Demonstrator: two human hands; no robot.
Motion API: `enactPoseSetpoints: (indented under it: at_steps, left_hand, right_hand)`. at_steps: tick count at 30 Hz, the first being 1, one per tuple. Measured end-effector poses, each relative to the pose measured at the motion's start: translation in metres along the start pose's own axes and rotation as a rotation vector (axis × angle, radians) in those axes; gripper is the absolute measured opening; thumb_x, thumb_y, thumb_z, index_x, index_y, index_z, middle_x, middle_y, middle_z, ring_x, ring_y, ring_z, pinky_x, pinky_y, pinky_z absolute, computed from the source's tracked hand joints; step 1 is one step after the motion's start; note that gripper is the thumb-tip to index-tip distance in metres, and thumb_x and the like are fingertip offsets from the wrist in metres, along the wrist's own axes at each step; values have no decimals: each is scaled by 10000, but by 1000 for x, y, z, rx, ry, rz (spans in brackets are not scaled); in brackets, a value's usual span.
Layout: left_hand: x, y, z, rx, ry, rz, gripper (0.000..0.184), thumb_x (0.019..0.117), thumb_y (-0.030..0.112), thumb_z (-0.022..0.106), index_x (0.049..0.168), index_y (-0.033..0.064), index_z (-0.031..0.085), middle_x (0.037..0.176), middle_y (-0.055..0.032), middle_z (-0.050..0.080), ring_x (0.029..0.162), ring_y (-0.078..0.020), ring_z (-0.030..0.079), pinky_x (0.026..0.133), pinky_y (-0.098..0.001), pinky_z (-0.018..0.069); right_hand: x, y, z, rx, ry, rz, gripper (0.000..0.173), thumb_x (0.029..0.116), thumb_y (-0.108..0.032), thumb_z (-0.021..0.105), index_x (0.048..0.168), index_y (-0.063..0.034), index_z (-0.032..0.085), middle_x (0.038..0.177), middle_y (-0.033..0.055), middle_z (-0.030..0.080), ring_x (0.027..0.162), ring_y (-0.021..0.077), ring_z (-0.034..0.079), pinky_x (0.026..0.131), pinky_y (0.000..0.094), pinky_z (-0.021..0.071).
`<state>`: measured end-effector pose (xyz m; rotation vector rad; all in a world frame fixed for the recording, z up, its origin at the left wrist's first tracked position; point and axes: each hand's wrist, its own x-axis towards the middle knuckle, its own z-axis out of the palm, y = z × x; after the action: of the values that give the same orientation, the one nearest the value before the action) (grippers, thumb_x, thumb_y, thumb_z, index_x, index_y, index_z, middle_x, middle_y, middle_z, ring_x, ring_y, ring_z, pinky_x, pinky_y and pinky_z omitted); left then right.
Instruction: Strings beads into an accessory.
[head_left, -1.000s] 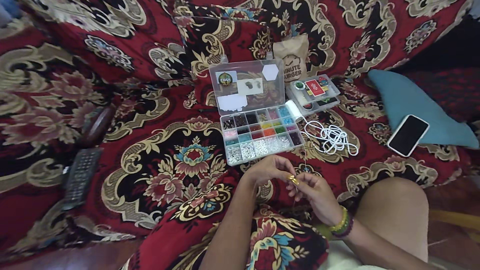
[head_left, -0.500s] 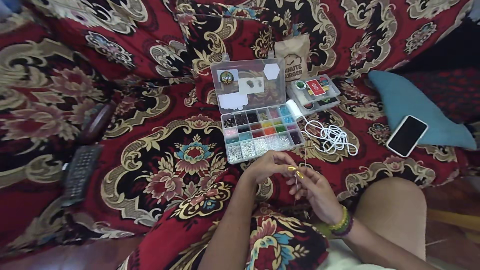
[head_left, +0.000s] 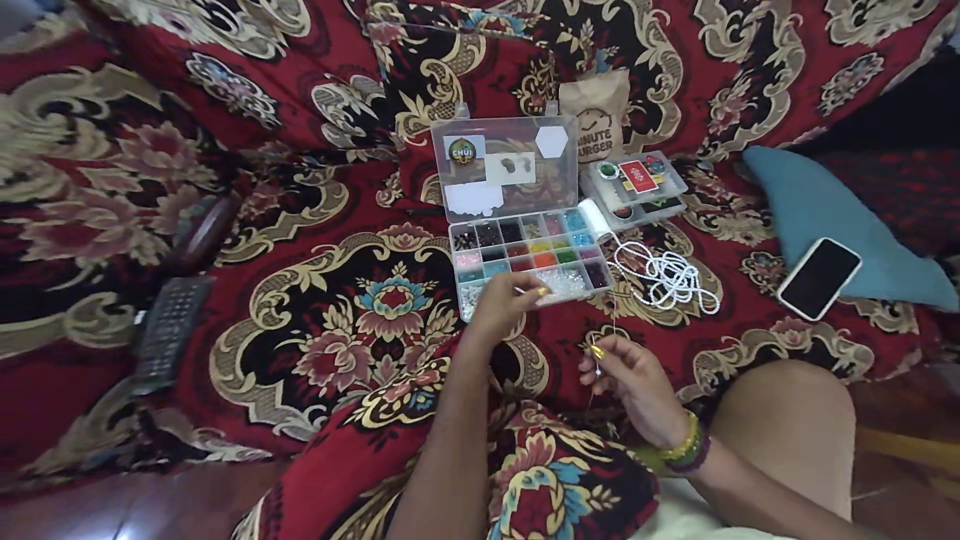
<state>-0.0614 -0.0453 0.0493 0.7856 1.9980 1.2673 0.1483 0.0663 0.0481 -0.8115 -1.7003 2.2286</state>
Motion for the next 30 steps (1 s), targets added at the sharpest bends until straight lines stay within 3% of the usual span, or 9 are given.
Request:
enactPoseSetpoints:
  at_steps: [2,5,10,14,17,25,30]
  left_hand:
    - [-4,0,-14,309,151,-97,189,1005,138,641,1093,4,741,1064,-189,719,990,-344,682,928,-559,514]
    - [-8,4,-19,564,190,-234,168,991,128,659,1060,15,763,1089,-230,714,1098,-426,651,980,-619,463]
    - [-1,4,-12,643,46,-321,277,1007,236,652,1073,-15,749,1153,-256,681,1172,-427,614,1019,-609,443]
    - [2,3,-7,683,26,-370,316,1011,263,647,1117,-20,738,1230,-276,647,1229,-441,579,1044,-597,431]
    - [3,1,-5,684,17,-383,315,1010,265,650,1141,-9,734,1270,-286,620,1249,-447,561,1054,-590,424]
    - [3,-3,-8,627,7,-346,269,995,207,671,1157,-4,713,1224,-281,628,1216,-445,572,1021,-601,438]
    - [0,0,-10,534,40,-292,244,971,152,694,1140,-25,699,1165,-253,655,1138,-413,614,1000,-579,460]
  right_hand:
    - [0,0,0,-24,1,-1,141,1021,-34,505,1017,-5,643,874,54,753,733,127,735,656,254,617]
    - [1,1,0,-40,-12,-10,138,1020,-38,509,1023,-10,644,879,45,756,755,121,737,666,254,615]
    - [2,2,-1,-66,12,-2,131,1003,-41,530,1001,-17,659,911,46,759,806,119,736,692,258,614]
    - [2,3,-4,-81,45,4,126,998,-41,541,1014,-10,663,995,54,760,886,123,734,743,272,617]
    - [2,2,-3,-81,43,-5,131,996,-48,539,1012,-12,664,989,51,753,860,117,726,723,267,613]
    - [2,3,-3,-73,43,-3,148,1009,-48,519,1015,-3,659,971,64,753,861,137,736,717,274,618]
    - [1,2,-1,-24,47,0,147,1014,-39,509,1011,-3,651,902,64,756,793,140,743,692,275,621]
